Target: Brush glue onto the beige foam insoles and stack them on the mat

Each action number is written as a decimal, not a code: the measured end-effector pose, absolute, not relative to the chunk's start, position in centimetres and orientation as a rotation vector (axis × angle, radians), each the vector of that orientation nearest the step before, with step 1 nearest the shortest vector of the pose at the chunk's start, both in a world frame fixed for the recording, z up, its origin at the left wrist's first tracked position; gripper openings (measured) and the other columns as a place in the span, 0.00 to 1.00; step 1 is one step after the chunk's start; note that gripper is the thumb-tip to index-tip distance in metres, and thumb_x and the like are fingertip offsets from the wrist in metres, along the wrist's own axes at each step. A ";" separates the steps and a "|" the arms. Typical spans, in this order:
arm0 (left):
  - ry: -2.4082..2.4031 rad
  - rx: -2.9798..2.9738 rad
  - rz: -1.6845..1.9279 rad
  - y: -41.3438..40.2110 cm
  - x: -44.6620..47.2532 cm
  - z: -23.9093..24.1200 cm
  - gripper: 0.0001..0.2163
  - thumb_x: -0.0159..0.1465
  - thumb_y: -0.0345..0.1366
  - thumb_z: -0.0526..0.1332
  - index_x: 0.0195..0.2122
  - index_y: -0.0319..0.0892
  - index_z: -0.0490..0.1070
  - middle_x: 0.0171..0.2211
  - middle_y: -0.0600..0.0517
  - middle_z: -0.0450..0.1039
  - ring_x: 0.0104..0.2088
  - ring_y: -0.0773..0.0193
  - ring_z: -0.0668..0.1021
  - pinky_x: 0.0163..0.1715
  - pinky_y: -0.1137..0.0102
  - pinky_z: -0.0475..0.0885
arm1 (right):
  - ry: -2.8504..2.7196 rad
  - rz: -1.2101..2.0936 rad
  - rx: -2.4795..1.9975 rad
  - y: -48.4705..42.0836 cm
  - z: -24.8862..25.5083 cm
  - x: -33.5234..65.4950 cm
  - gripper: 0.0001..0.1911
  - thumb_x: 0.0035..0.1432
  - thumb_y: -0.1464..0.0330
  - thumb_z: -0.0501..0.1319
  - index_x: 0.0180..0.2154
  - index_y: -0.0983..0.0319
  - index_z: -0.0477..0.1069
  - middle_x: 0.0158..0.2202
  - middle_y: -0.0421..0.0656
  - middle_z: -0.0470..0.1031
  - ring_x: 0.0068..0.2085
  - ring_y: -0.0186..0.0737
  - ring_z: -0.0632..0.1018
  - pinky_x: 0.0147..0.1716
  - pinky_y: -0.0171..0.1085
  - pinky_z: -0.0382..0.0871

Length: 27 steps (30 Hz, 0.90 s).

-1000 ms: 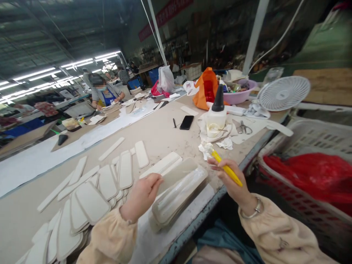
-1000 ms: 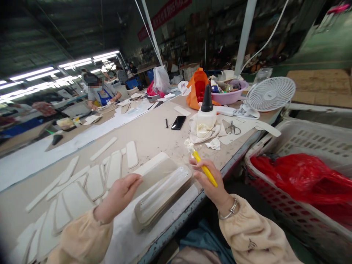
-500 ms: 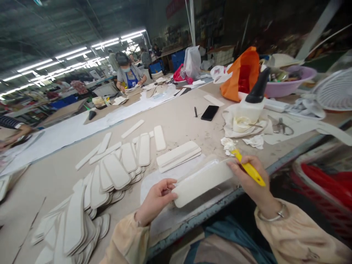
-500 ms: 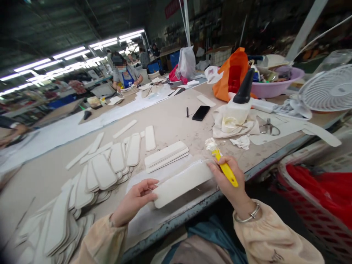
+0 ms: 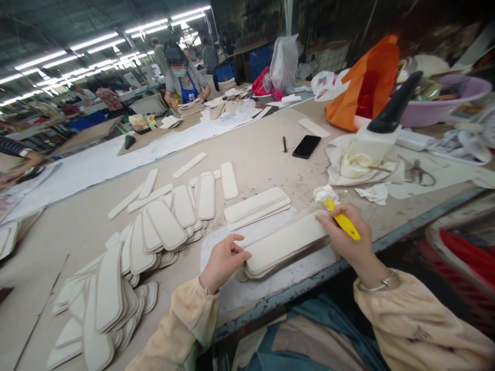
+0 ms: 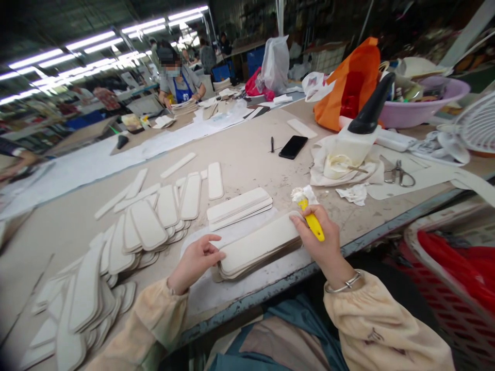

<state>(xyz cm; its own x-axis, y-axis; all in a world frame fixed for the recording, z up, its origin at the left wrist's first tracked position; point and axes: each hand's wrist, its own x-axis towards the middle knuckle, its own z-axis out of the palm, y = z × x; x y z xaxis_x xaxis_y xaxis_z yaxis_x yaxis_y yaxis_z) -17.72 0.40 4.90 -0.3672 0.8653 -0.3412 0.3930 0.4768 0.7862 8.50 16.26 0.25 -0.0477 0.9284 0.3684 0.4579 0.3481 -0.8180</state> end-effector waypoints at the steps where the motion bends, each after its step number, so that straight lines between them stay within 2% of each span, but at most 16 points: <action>1: 1.970 1.054 0.764 0.4 -17.8 4.8 0.20 0.52 0.39 0.65 0.45 0.40 0.67 0.22 0.57 0.74 0.22 0.65 0.76 0.25 0.71 0.68 | -1.677 0.618 -1.258 16.3 0.2 8.5 0.14 0.52 0.56 0.64 0.34 0.58 0.66 0.31 0.40 0.72 0.32 0.39 0.74 0.30 0.35 0.66; 13: 2.074 1.211 0.554 0.9 -17.8 4.9 0.19 0.54 0.42 0.60 0.46 0.39 0.72 0.23 0.55 0.74 0.25 0.63 0.74 0.28 0.70 0.65 | -1.797 0.552 -1.228 16.4 -0.6 8.2 0.12 0.56 0.58 0.62 0.35 0.59 0.65 0.30 0.39 0.72 0.29 0.38 0.74 0.29 0.35 0.66; 19: 2.096 1.284 0.425 1.0 -18.2 4.8 0.20 0.57 0.48 0.58 0.44 0.40 0.72 0.23 0.56 0.72 0.25 0.63 0.73 0.29 0.69 0.64 | -1.867 0.604 -1.151 16.4 -0.4 8.2 0.07 0.59 0.64 0.60 0.36 0.58 0.63 0.35 0.41 0.75 0.35 0.40 0.77 0.36 0.38 0.69; 27: 2.155 1.336 0.343 0.8 -18.5 4.3 0.21 0.56 0.51 0.56 0.42 0.43 0.74 0.24 0.55 0.72 0.27 0.62 0.74 0.31 0.69 0.66 | -1.898 0.590 -1.115 16.7 -1.0 8.0 0.07 0.59 0.65 0.60 0.38 0.58 0.62 0.39 0.42 0.75 0.40 0.43 0.77 0.41 0.41 0.70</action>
<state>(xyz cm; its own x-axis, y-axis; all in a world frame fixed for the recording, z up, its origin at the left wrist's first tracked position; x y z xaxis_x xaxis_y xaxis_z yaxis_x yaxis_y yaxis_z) -18.46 0.85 4.33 -0.3346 0.8806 -0.3357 0.7330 0.4670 0.4945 8.04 16.71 -1.02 -0.2553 0.8691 0.4237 0.4761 0.4944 -0.7273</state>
